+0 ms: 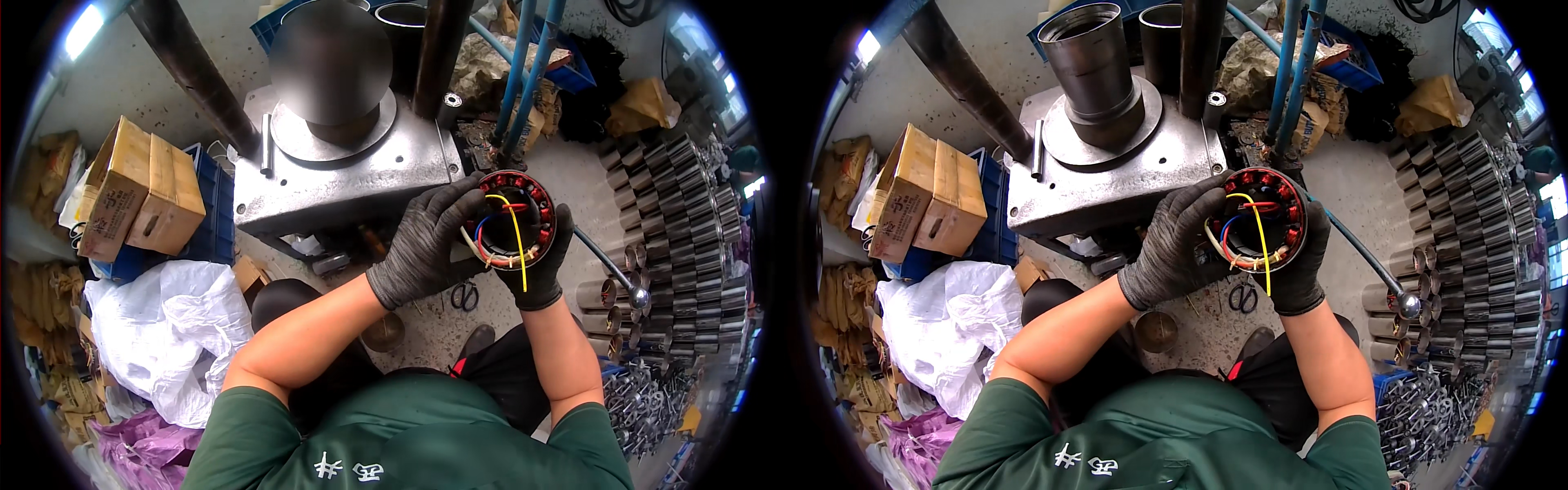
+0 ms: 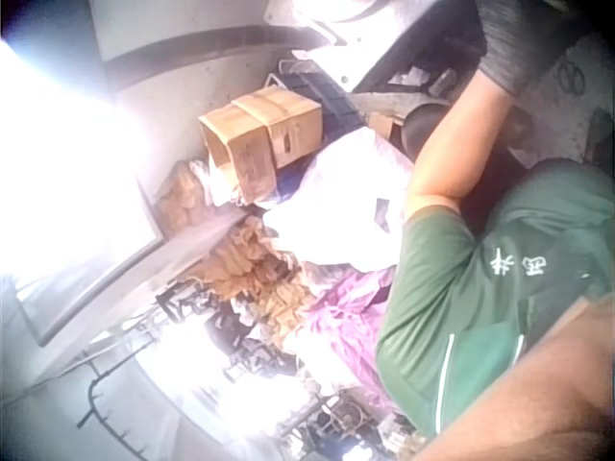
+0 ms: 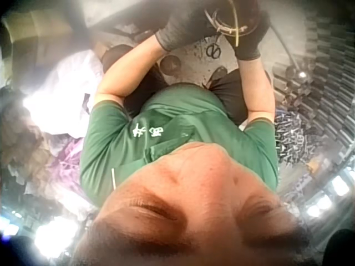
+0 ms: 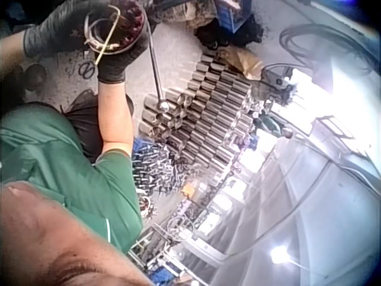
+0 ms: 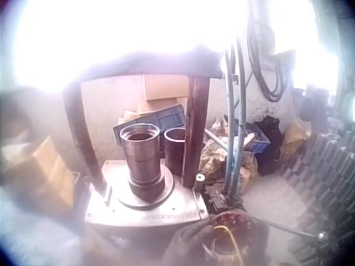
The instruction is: The person handles a motor stator and wires, using a probe tool to guide the wires into the stator slots. They then place the stator and a metal cylinder into a hydraulic press, operate the machine to assemble the parts, and place the finished assembly into a container.
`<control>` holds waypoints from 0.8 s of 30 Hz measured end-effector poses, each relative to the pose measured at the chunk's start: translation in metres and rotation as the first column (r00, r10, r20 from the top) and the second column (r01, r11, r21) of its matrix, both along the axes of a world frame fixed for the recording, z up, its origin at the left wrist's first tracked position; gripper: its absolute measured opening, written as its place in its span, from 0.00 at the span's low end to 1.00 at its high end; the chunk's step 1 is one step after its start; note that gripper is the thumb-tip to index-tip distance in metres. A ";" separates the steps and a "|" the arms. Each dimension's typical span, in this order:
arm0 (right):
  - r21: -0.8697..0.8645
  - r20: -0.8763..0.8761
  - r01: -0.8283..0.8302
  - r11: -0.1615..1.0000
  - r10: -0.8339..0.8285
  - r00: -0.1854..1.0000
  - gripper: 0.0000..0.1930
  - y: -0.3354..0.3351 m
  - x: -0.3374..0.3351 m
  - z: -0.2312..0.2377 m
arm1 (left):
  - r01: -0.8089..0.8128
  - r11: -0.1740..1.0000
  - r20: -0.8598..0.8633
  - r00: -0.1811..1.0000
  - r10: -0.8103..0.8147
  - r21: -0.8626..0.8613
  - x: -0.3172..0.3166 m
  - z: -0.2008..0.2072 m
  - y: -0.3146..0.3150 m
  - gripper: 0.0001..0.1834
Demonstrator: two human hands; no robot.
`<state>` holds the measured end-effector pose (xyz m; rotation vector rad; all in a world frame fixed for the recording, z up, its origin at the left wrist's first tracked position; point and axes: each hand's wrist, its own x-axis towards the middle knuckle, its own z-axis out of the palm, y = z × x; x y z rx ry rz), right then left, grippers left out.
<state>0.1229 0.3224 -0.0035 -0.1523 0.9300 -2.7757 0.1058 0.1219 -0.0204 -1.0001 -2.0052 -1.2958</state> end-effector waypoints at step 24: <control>0.199 0.070 -0.116 0.973 0.104 0.992 0.40 -0.008 -0.003 0.000 | 0.104 0.976 0.556 0.808 -0.195 0.192 -0.018 0.003 -0.020 0.20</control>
